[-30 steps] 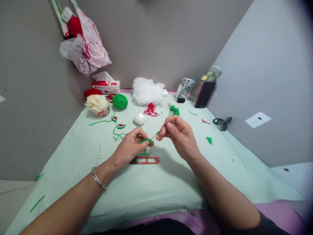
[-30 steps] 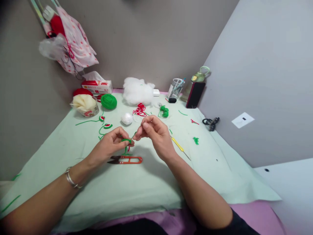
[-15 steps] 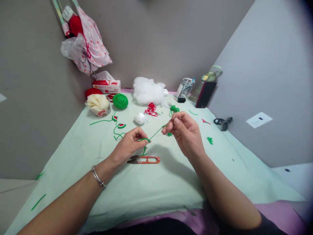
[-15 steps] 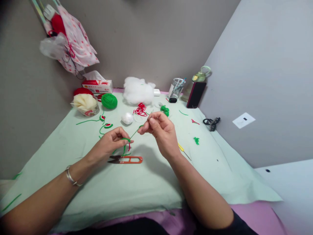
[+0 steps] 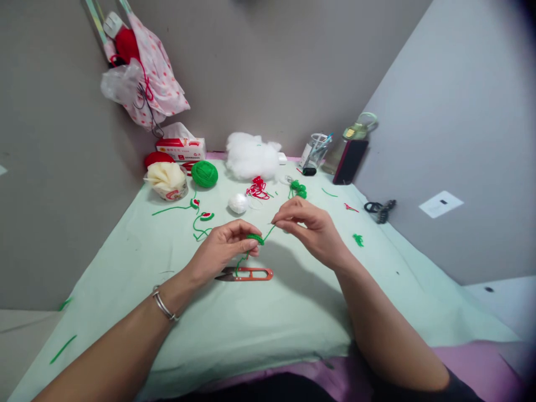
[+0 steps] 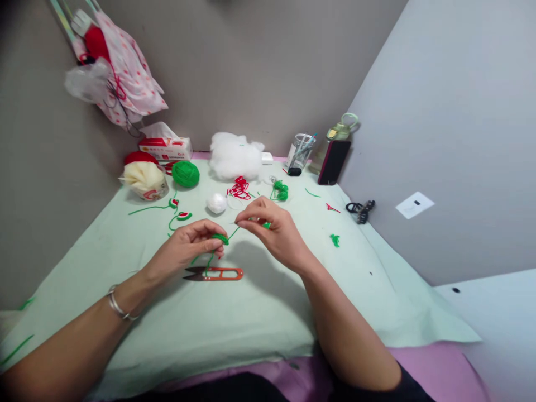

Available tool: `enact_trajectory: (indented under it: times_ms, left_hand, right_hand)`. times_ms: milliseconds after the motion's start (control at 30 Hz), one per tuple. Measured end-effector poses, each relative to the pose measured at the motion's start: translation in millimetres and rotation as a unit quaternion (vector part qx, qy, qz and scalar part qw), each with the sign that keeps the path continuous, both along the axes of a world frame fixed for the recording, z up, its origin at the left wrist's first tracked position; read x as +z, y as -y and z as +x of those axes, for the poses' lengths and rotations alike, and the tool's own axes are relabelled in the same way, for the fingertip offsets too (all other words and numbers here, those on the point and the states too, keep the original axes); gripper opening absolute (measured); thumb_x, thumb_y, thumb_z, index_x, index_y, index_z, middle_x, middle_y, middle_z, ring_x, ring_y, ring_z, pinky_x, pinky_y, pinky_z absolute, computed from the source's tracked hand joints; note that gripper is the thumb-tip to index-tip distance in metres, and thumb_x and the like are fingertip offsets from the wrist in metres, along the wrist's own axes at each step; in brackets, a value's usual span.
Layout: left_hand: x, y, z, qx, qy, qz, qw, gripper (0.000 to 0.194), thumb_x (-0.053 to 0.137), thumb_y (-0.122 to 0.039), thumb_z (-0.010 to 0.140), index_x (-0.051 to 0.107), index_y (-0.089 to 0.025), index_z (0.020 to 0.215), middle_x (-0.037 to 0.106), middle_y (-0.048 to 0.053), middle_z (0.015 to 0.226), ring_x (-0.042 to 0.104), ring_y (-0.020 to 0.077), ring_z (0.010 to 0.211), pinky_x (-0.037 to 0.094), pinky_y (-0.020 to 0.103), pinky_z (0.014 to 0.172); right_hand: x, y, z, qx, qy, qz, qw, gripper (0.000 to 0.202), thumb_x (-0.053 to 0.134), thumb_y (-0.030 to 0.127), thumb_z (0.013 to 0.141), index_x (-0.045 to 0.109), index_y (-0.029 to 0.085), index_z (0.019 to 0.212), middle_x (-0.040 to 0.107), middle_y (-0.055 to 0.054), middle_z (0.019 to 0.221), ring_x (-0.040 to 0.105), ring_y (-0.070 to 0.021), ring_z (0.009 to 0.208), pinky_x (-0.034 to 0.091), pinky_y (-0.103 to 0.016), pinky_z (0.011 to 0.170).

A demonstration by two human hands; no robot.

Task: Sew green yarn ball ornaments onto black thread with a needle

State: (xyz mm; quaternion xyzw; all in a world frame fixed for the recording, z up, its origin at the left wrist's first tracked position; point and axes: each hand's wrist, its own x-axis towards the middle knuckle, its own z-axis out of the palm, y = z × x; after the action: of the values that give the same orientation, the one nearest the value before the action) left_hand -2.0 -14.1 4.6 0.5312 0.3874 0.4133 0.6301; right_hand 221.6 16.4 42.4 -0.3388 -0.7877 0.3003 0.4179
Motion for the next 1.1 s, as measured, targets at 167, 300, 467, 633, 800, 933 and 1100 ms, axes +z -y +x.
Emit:
enact_trajectory:
  times_ms: [167,300,467,633,800,933,1100]
  left_hand:
    - [0.9,0.4,0.2,0.008,-0.008,0.005,1.000,0.017,0.071,-0.034,0.086,0.068,-0.020,0.095,0.070,0.000,0.079,0.069,0.0161,0.076,0.052,0.030,0.077]
    - [0.2,-0.1,-0.4,0.008,-0.006,-0.001,1.000,0.018,0.069,-0.036,0.088,0.068,-0.020,0.095,0.070,0.000,0.079,0.069,0.0161,0.076,0.052,0.030,0.076]
    - [0.3,0.6,-1.2,0.002,-0.009,0.002,1.000,0.018,0.068,-0.037,0.089,0.068,-0.020,0.097,0.070,0.000,0.081,0.069,0.0159,0.078,0.051,0.030,0.078]
    - [2.2,1.6,-0.4,-0.005,-0.015,0.004,1.000,0.019,0.068,-0.037,0.089,0.067,-0.019,0.097,0.069,0.001,0.080,0.069,0.0171,0.078,0.051,0.031,0.078]
    - [2.1,2.0,-0.7,-0.011,-0.014,0.002,1.000,0.018,0.067,-0.036,0.090,0.067,-0.019,0.098,0.069,0.000,0.081,0.069,0.0159,0.079,0.051,0.029,0.079]
    - [1.9,1.3,-1.4,-0.026,-0.014,0.001,1.000,0.017,0.065,-0.034,0.092,0.066,-0.019,0.099,0.068,0.000,0.084,0.069,0.0147,0.081,0.051,0.027,0.081]
    - [1.9,1.6,-2.2,-0.051,0.006,0.001,0.999,0.015,0.063,-0.032,0.093,0.065,-0.018,0.098,0.066,0.000,0.089,0.068,0.0135,0.081,0.052,0.027,0.082]
  right_hand:
    - [-3.5,0.8,2.3,0.017,0.126,0.082,0.989,0.015,0.058,0.022,0.098,0.073,0.025,0.096,0.059,-0.003,0.090,0.058,-0.0145,0.080,0.046,-0.029,0.070]
    - [-3.6,0.1,3.1,0.013,0.156,0.101,0.982,0.015,0.059,0.018,0.098,0.072,0.024,0.095,0.058,-0.003,0.089,0.058,-0.0141,0.079,0.047,-0.028,0.070]
    - [-4.5,-0.8,3.1,0.020,0.166,0.118,0.979,0.015,0.058,0.015,0.097,0.072,0.023,0.097,0.056,-0.003,0.088,0.057,-0.0139,0.079,0.046,-0.028,0.070]
    - [-5.9,-0.9,3.2,0.032,0.168,0.122,0.978,0.016,0.057,0.016,0.098,0.071,0.024,0.097,0.056,-0.002,0.088,0.056,-0.0139,0.079,0.046,-0.028,0.070]
    - [-3.9,-0.1,2.3,0.039,0.165,0.128,0.977,0.016,0.057,0.015,0.098,0.071,0.022,0.096,0.056,-0.002,0.087,0.056,-0.0137,0.079,0.046,-0.027,0.070]
    - [-4.5,-0.7,2.2,0.050,0.155,0.122,0.979,0.016,0.058,0.015,0.098,0.072,0.021,0.097,0.056,-0.003,0.087,0.056,-0.0130,0.078,0.046,-0.027,0.070]
    - [-8.3,-1.1,2.6,0.070,0.135,0.085,0.985,0.014,0.061,0.017,0.097,0.073,0.022,0.100,0.057,-0.002,0.090,0.058,-0.0118,0.080,0.047,-0.025,0.071]
